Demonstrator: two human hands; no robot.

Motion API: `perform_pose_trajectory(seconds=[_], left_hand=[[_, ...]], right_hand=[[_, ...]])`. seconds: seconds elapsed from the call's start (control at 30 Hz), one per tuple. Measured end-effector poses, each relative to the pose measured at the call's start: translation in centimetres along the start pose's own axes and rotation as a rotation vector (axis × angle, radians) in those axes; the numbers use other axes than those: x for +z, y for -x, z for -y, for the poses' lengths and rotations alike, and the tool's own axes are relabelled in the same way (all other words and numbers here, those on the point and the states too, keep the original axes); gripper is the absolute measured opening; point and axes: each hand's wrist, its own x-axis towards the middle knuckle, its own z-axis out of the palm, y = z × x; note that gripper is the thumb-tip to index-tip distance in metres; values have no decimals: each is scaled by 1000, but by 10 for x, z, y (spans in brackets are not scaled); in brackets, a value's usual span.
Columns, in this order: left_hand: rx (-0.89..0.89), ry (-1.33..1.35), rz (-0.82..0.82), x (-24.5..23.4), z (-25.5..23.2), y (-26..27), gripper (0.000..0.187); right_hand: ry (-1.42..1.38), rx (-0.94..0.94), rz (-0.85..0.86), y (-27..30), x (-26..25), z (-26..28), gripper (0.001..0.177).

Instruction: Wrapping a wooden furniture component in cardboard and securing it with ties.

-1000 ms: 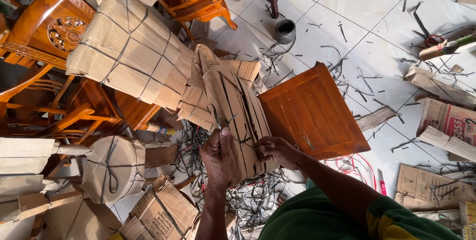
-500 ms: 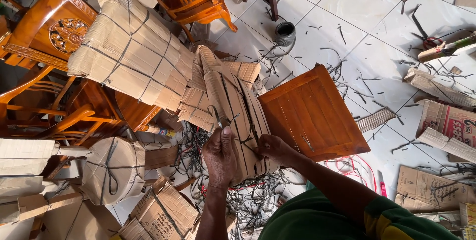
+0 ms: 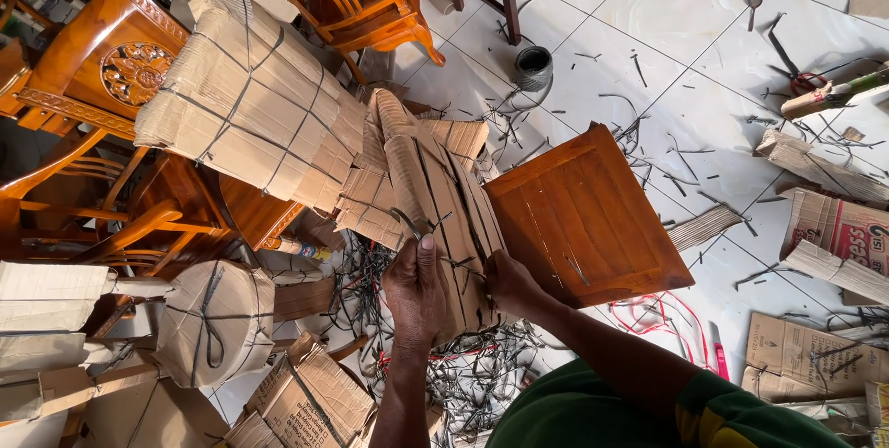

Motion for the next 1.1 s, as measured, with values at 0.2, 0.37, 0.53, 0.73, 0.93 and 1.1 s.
perform_pose_trajectory(seconds=[0.2, 0.37, 0.53, 0.73, 0.93, 1.1], left_hand=[[-10, 2, 0, -1, 3, 2, 40], [-6, 9, 3, -1, 5, 2, 40], [10, -1, -5, 1, 7, 0, 41], [-20, 23, -28, 2, 1, 1, 41], [-17, -15, -23, 2, 3, -1, 42], [-28, -6, -44, 2, -10, 0, 41]], right_hand=[[-110, 148, 19, -16, -2, -19, 10], [-139, 161, 1, 3, -2, 13, 18], [-191, 132, -77, 25, -2, 46, 26], [-113, 56, -92, 30, -1, 51, 27], [690, -174, 37, 39, 2, 69, 25], [1124, -221, 120, 20, -5, 54, 19]])
